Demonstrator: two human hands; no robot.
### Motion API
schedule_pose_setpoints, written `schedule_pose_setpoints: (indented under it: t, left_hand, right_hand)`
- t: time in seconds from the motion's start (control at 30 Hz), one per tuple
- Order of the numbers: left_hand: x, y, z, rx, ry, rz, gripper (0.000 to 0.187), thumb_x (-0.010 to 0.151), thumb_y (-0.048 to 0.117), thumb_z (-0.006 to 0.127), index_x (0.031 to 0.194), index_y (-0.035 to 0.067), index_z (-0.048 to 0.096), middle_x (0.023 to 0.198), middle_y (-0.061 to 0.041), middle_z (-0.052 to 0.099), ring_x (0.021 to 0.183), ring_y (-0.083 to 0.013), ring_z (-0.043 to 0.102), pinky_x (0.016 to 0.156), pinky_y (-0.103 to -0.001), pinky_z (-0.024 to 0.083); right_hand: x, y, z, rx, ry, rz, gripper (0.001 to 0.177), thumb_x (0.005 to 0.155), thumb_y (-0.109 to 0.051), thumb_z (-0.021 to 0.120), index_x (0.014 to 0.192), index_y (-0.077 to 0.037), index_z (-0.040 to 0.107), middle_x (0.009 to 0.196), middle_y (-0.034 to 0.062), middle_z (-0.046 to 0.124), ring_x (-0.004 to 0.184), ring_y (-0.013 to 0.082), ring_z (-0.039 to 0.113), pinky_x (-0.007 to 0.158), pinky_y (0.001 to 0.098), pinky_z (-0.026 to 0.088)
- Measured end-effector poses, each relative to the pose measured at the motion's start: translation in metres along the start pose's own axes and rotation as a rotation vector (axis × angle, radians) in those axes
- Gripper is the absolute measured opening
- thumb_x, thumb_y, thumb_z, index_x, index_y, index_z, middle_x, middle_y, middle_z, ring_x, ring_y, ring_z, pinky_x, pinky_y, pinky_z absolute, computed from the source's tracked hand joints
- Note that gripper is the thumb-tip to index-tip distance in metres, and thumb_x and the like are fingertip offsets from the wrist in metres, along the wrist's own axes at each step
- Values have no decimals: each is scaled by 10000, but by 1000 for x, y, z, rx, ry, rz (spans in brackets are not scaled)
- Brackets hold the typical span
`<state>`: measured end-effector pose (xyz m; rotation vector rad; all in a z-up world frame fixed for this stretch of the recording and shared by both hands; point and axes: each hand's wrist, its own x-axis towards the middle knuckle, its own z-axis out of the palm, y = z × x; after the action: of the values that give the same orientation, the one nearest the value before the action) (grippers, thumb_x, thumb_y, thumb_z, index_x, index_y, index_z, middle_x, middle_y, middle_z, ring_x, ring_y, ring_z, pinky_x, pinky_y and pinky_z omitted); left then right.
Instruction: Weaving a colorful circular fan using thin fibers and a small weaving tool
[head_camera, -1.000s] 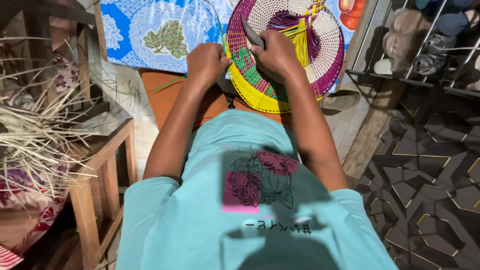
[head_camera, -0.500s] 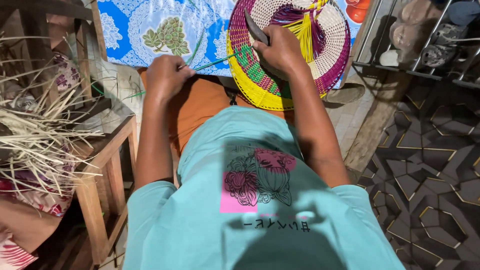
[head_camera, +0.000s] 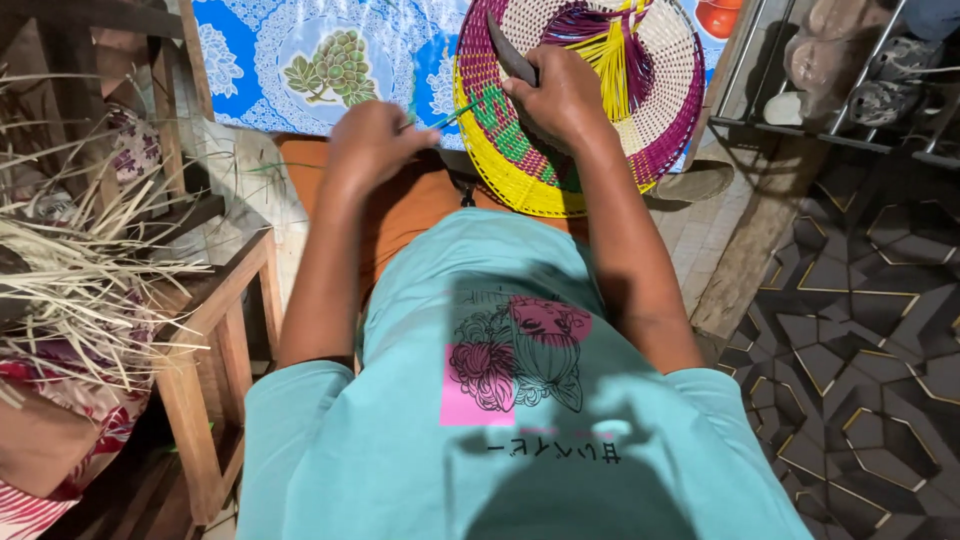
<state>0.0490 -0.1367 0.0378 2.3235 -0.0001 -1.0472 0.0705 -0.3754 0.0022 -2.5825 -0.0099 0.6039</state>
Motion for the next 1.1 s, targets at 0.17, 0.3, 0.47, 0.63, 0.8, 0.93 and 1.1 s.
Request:
schedule_pose_setpoints:
  t: [0.17, 0.3, 0.47, 0.63, 0.8, 0.93, 1.1]
  left_hand:
    - [40, 0, 32, 6, 254, 229, 403, 846, 316, 634, 574, 144, 391, 516, 5, 369, 507, -157, 339, 451, -347, 202]
    - [46, -2, 35, -66, 272, 271, 320, 762, 177, 698, 541, 148, 468, 507, 22, 486, 516, -113, 439, 434, -321, 294]
    - [40, -5, 33, -58, 255, 308, 265, 786, 212, 707, 579, 145, 557, 564, 14, 578, 537, -140, 522, 453, -344, 334]
    - [41, -17, 38, -78, 270, 300, 402, 811, 176, 703, 510, 142, 439, 486, 16, 474, 481, -123, 429, 442, -336, 289]
    - [37, -24, 35, -109, 255, 177, 343, 786, 179, 726, 513, 142, 522, 501, 15, 510, 478, -134, 438, 426, -350, 273]
    - [34, -19, 31, -117, 241, 142, 278, 769, 179, 735, 543, 130, 581, 531, 13, 551, 483, -123, 453, 430, -345, 314]
    - [34, -13, 29, -156, 209, 183, 364, 799, 237, 723, 513, 155, 514, 485, 43, 447, 489, -94, 383, 437, -325, 242]
  right_hand:
    - [-3, 0, 1, 0, 42, -34, 270, 812, -357, 665, 737, -119, 562, 687, 78, 574, 649, 323, 537, 493, 447, 332]
    - [-3, 3, 6, -25, 70, -22, 312, 805, -390, 651, 693, -133, 515, 664, 76, 556, 652, 344, 536, 477, 461, 314]
    - [-3, 4, 8, -29, 96, -36, 315, 797, -381, 655, 684, -122, 517, 657, 82, 555, 648, 347, 535, 480, 461, 316]
    - [-4, 3, 7, -27, 90, -31, 309, 805, -379, 662, 697, -118, 535, 652, 84, 555, 647, 336, 539, 475, 458, 320]
    - [-2, 4, 9, -37, 105, -37, 307, 789, -388, 666, 693, -121, 550, 656, 84, 572, 664, 351, 551, 478, 466, 326]
    - [-4, 3, 6, -28, 104, -35, 301, 793, -378, 670, 709, -116, 549, 653, 77, 570, 652, 338, 549, 479, 456, 328]
    - [-12, -7, -5, 114, 56, -18, 53, 744, -272, 654, 785, -246, 630, 785, -38, 585, 746, 246, 570, 521, 408, 347]
